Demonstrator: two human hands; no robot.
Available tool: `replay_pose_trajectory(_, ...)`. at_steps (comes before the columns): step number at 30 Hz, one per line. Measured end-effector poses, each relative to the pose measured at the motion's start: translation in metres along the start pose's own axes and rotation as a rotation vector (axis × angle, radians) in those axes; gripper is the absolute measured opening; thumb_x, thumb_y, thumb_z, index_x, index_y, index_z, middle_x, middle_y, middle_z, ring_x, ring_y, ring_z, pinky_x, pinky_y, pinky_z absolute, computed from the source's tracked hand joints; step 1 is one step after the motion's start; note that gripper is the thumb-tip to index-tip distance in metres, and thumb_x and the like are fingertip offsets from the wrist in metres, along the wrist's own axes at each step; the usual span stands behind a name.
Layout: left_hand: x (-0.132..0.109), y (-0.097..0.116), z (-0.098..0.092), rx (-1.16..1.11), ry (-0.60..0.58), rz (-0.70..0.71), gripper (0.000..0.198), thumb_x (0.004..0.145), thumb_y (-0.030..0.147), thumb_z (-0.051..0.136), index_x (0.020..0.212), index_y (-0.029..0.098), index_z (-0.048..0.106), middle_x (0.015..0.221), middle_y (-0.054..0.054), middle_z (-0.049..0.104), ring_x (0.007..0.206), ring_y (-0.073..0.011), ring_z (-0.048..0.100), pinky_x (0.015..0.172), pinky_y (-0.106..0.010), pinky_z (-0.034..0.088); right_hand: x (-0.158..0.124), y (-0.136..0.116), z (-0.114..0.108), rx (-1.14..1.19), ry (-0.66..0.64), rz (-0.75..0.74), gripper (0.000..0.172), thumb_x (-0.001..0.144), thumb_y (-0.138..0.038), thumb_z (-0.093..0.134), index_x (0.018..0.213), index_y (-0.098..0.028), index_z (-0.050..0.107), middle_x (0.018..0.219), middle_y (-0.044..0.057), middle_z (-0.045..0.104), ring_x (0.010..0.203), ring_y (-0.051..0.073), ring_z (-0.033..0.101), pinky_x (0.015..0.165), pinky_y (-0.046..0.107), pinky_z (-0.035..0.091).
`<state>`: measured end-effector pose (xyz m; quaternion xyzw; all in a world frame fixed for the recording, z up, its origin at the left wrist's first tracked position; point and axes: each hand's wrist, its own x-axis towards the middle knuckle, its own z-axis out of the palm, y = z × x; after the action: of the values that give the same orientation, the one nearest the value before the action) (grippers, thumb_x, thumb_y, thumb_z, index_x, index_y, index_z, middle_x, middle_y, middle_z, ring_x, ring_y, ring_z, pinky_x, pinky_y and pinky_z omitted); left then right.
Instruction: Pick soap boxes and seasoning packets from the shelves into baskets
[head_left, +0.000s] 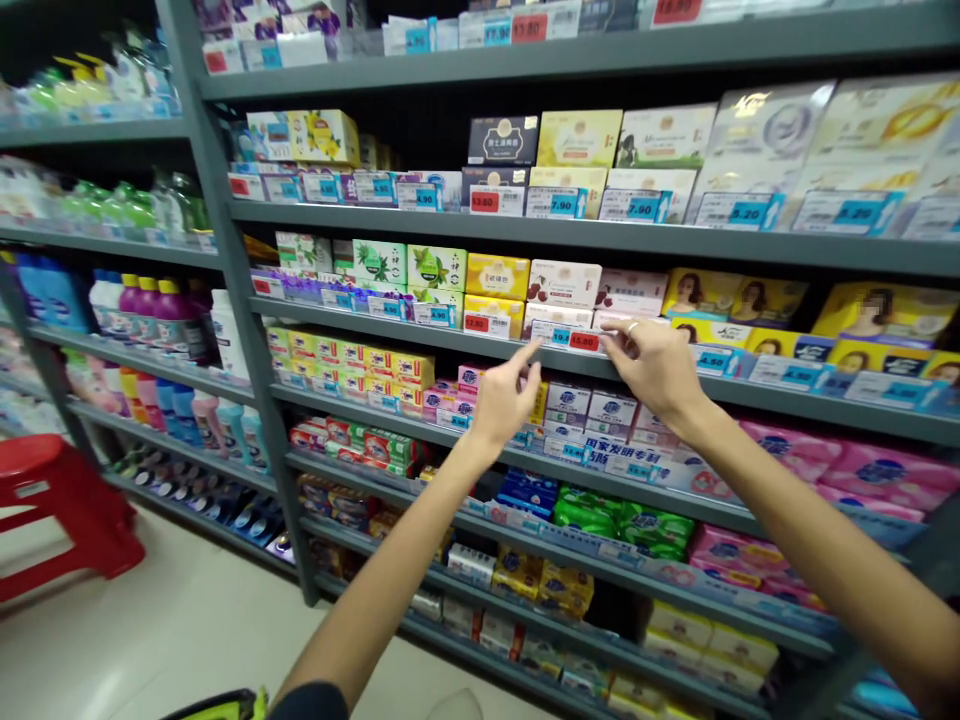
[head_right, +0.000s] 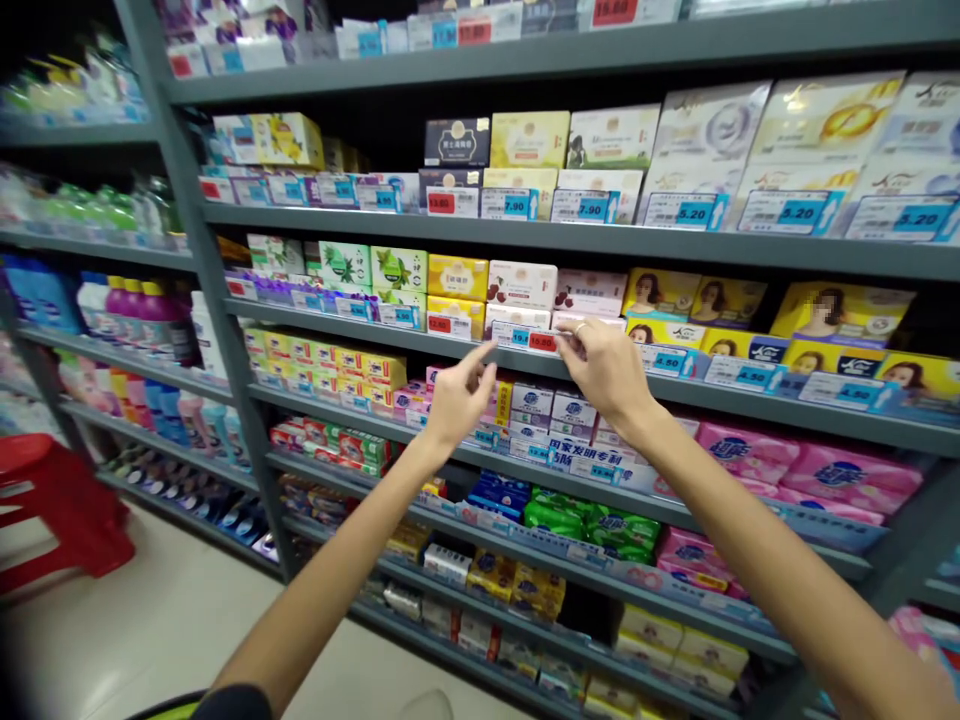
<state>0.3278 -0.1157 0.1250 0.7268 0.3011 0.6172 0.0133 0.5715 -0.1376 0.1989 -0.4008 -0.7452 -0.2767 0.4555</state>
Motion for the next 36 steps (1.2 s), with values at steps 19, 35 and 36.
replay_pose_trajectory(19, 0.072, -0.013, -0.014, -0.185, -0.08, -0.051, 0.023, 0.103, 0.036, 0.064, 0.112, 0.018, 0.076, 0.051, 0.004, 0.063, 0.047, -0.0137, 0.061, 0.056, -0.025, 0.048, 0.047, -0.012, 0.016, 0.101, -0.191, 0.14, 0.009, 0.092, -0.023, 0.071, 0.089, -0.018, 0.079, 0.082, 0.004, 0.078, 0.075, 0.019, 0.07, 0.07, 0.033, 0.048)
replay_pose_trajectory(35, 0.096, -0.008, -0.03, -0.021, -0.272, -0.002, 0.012, 0.102, 0.031, 0.063, 0.099, 0.021, 0.069, 0.046, 0.006, 0.059, 0.041, -0.0138, 0.056, 0.057, -0.028, 0.046, 0.049, -0.001, 0.015, 0.102, -0.229, 0.046, 0.016, 0.098, -0.025, 0.068, 0.101, -0.016, 0.08, 0.094, 0.01, 0.081, 0.081, 0.023, 0.073, 0.078, 0.037, 0.054)
replay_pose_trajectory(36, 0.097, -0.008, -0.03, -0.016, -0.295, -0.009, 0.011, 0.102, 0.03, 0.063, 0.099, 0.021, 0.068, 0.046, 0.005, 0.059, 0.041, -0.0138, 0.055, 0.057, -0.028, 0.046, 0.049, 0.0, 0.014, 0.115, -0.229, 0.05, 0.015, 0.098, -0.024, 0.068, 0.1, -0.016, 0.08, 0.093, 0.01, 0.081, 0.08, 0.023, 0.073, 0.077, 0.037, 0.054)
